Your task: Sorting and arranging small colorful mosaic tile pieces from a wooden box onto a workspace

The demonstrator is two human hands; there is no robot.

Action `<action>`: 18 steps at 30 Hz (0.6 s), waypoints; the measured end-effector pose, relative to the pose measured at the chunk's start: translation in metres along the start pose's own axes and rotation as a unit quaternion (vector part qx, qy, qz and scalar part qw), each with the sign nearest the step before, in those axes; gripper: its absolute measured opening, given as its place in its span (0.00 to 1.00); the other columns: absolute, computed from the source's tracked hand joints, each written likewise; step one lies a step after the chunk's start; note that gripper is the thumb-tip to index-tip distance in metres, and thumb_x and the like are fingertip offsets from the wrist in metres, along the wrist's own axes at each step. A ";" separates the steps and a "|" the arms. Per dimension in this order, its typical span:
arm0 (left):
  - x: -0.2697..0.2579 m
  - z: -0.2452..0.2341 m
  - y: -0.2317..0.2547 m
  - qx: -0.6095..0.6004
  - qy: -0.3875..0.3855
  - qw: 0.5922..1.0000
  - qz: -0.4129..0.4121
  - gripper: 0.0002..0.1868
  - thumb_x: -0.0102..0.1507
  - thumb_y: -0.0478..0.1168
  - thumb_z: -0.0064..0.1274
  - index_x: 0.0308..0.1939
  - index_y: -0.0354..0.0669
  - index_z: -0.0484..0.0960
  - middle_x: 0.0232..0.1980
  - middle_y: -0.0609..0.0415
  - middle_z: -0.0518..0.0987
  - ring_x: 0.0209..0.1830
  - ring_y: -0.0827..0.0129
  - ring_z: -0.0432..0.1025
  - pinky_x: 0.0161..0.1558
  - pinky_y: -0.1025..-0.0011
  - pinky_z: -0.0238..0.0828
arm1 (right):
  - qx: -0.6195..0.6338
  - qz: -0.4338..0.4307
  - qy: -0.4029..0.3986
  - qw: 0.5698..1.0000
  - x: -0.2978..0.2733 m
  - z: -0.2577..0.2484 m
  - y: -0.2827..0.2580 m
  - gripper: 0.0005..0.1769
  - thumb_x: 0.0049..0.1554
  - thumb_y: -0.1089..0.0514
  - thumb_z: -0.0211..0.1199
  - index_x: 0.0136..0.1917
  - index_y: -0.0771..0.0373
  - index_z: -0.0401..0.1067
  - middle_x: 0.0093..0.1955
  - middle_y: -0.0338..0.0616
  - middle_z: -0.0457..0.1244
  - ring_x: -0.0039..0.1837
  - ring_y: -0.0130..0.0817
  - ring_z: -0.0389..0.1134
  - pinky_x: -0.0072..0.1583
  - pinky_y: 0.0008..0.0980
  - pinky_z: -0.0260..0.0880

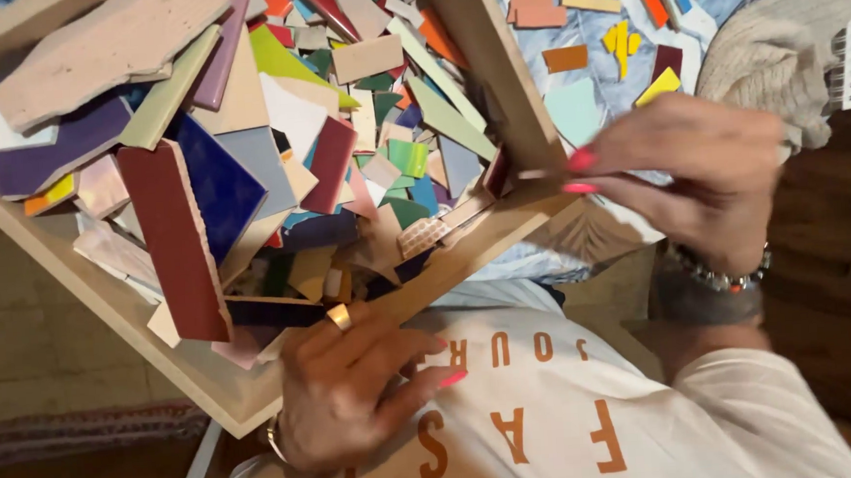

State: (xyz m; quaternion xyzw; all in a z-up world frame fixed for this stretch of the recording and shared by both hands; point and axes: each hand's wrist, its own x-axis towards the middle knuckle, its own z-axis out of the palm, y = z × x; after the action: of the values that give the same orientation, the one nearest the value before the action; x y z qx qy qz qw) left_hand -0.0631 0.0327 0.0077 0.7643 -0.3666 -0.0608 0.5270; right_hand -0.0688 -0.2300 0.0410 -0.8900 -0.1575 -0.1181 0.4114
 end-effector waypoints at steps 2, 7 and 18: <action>0.004 -0.003 0.001 0.009 0.001 0.999 0.032 0.11 0.55 0.46 0.47 0.24 0.44 0.74 0.25 0.57 0.74 0.17 0.67 0.64 0.20 0.71 0.56 | -0.112 -0.076 -0.161 0.978 0.014 0.003 0.005 0.07 0.49 0.60 0.60 0.40 0.67 0.70 0.35 0.48 0.64 0.36 0.33 0.66 0.37 0.24 0.67; 0.000 -0.004 -0.003 -0.004 -0.008 0.999 0.032 0.11 0.56 0.46 0.44 0.25 0.45 0.72 0.23 0.57 0.71 0.19 0.64 0.62 0.21 0.71 0.55 | -0.029 -0.037 -0.381 0.923 0.046 0.021 0.004 0.02 0.51 0.67 0.50 0.40 0.68 0.62 0.32 0.42 0.58 0.33 0.34 0.61 0.33 0.31 0.61; -0.003 -0.002 -0.004 -0.001 0.003 1.000 0.019 0.11 0.56 0.49 0.45 0.26 0.47 0.73 0.26 0.60 0.73 0.21 0.67 0.64 0.23 0.73 0.57 | -0.110 0.000 -0.550 0.828 0.059 0.042 0.003 0.15 0.44 0.73 0.54 0.45 0.63 0.67 0.35 0.40 0.61 0.27 0.28 0.63 0.25 0.27 0.68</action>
State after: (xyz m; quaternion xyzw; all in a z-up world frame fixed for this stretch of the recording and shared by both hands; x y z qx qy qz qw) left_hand -0.0628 0.0369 0.0042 0.7571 -0.3792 -0.0487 0.5298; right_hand -0.0096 -0.1887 0.0324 -0.8471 -0.3432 0.3748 0.1557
